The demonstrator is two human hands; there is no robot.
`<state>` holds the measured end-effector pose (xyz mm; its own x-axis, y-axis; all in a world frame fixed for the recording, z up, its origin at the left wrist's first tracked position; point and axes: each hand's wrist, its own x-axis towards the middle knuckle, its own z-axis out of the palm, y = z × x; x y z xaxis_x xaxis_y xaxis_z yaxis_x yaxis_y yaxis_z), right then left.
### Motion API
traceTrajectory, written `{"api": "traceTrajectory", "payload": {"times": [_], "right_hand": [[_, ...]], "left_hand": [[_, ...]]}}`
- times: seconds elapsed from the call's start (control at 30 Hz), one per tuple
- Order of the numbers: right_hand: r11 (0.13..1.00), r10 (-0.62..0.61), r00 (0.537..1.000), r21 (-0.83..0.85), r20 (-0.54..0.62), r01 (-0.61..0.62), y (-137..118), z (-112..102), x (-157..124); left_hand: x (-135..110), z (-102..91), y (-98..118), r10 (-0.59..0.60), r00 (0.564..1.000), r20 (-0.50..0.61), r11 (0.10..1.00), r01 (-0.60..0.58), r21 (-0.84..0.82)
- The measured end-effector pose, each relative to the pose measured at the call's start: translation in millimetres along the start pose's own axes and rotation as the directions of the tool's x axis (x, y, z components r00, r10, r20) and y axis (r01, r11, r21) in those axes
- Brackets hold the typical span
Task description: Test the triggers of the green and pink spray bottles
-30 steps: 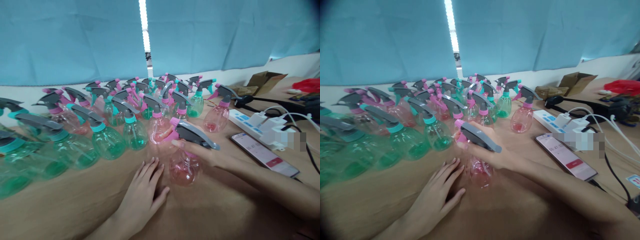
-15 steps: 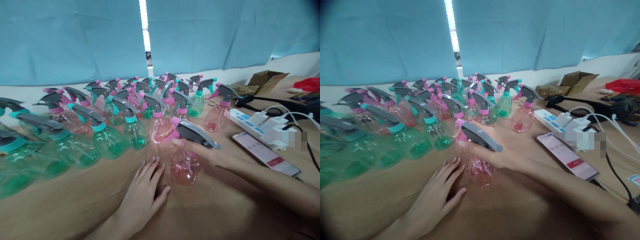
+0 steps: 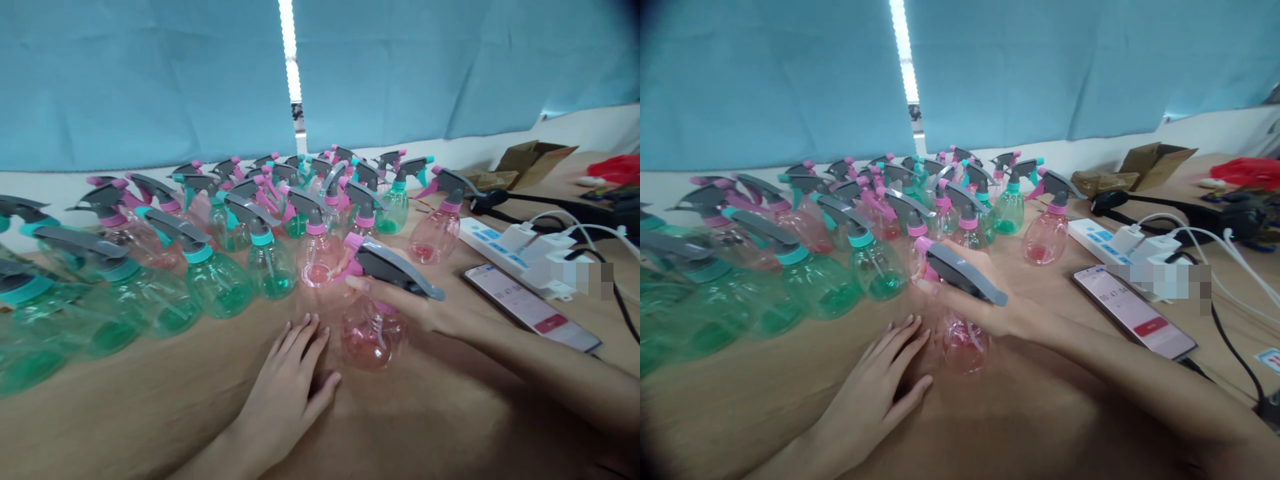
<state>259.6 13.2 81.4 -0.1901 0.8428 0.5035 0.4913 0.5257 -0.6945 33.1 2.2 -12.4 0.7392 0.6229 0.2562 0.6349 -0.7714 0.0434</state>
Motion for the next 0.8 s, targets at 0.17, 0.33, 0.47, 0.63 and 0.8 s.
{"api": "traceTrajectory", "payload": {"times": [0.17,0.33,0.47,0.63,0.8], "right_hand": [[0.991,0.009,0.998,0.131,0.069,-0.018,5,0,0],[0.977,0.023,0.993,0.209,0.118,-0.048,7,1,-1],[0.986,0.005,0.994,0.166,0.109,-0.023,11,2,-3],[0.997,0.002,0.997,0.079,0.079,-0.009,15,5,-3],[0.999,-0.036,0.999,0.032,-0.002,0.036,6,6,0]], "left_hand": [[0,0.6,0,-0.002,1.000,-0.006,1.000,0.002,-0.005],[0,0.9,0,-0.018,1.000,-0.003,1.000,0.018,-0.023],[0,0.8,0,-0.013,1.000,0.003,1.000,0.013,-0.024],[1,-0.1,0,-0.010,1.000,0.003,1.000,0.010,-0.015],[0,-0.6,1,-0.012,1.000,0.000,1.000,0.012,-0.017]]}}
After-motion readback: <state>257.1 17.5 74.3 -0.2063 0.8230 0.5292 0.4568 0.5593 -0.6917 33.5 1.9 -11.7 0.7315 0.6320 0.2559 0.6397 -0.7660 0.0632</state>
